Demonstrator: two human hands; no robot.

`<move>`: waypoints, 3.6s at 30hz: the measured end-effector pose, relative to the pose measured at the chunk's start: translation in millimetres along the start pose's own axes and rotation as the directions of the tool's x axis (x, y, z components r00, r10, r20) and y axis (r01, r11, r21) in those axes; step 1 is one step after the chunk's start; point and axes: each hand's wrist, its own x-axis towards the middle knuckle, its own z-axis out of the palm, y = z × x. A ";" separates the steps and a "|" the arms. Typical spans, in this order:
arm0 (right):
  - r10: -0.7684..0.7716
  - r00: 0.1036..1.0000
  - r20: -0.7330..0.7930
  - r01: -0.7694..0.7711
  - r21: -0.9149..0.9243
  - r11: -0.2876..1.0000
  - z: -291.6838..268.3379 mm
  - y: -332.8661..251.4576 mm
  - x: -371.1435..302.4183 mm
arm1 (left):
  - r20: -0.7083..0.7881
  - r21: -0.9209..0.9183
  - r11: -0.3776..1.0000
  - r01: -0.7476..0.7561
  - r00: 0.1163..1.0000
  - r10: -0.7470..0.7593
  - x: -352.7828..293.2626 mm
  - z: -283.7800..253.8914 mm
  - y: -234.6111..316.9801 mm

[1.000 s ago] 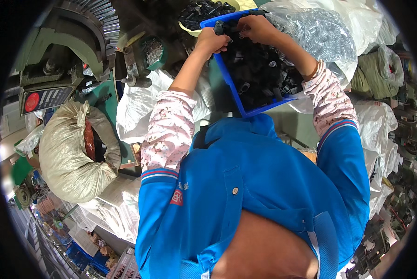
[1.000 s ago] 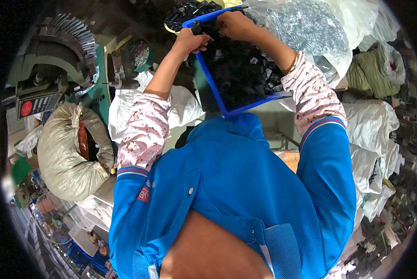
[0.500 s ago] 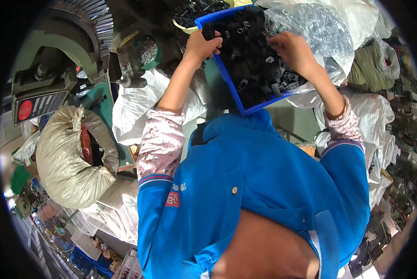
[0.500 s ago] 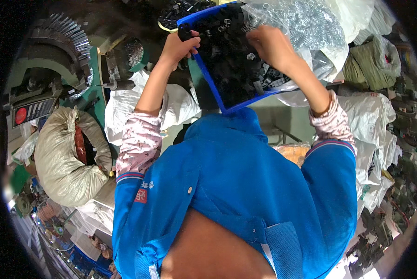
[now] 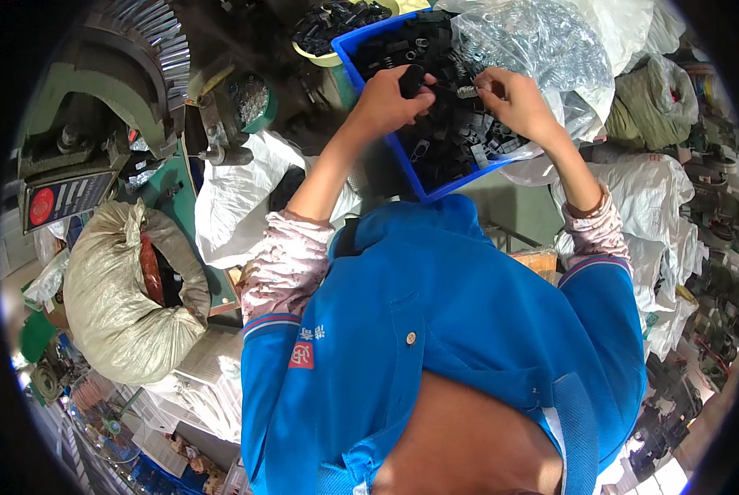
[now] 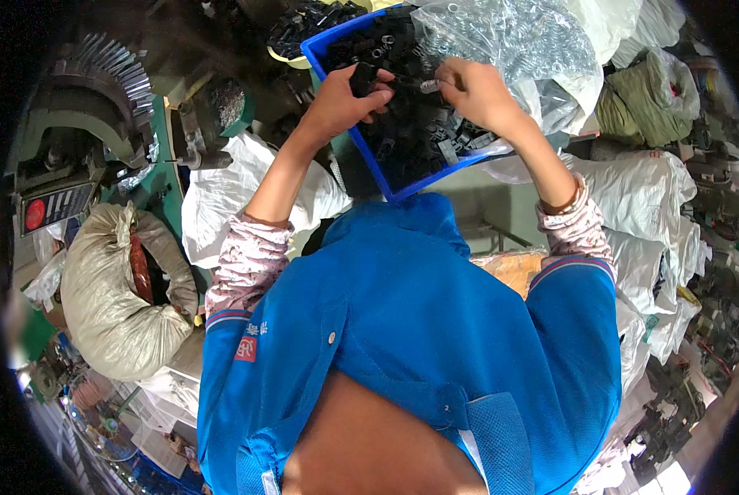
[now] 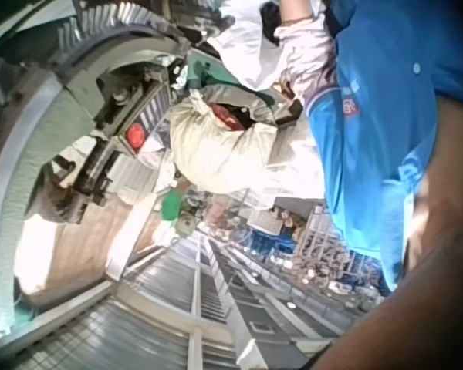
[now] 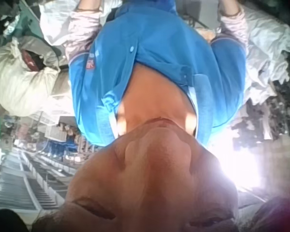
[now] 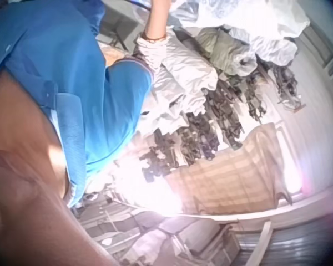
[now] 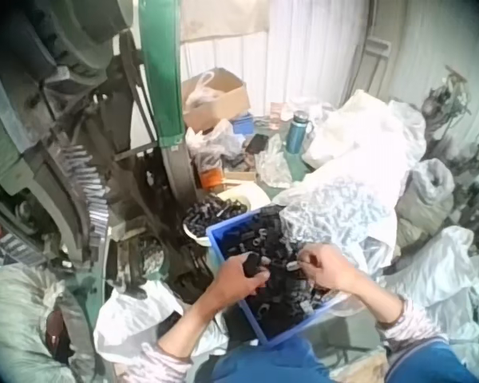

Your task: The person retrieves a white sack from the floor and places it on a workbench. They open the sack and remove a black plastic component, inspecting it before placing it on the table. The person then uses red-handled shears to cut the tie on a large green sack. They proceed to pick up small metal springs from a blue bin and attach them to the black plastic component.

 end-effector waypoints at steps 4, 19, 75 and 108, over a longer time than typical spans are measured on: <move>0.129 0.980 0.151 -0.194 0.585 0.787 -2.7 -9.1 3.5 | 0.015 -0.037 0.986 -0.165 0.986 0.166 8.4 9.7 -1.2; 0.189 0.980 0.057 -0.139 0.880 0.455 26.2 -10.1 -6.6 | 0.074 -0.325 0.945 0.020 0.997 0.005 6.1 -0.6 7.9; -0.163 0.882 -0.442 0.062 -0.232 0.971 104.6 -42.2 -89.9 | 0.049 -0.350 0.925 0.145 0.989 -0.137 -63.4 12.2 -35.6; 0.444 0.895 -0.044 -0.198 0.852 0.484 105.1 -57.9 -86.2 | -0.029 -0.257 0.965 0.050 0.998 -0.060 -57.1 33.4 -28.3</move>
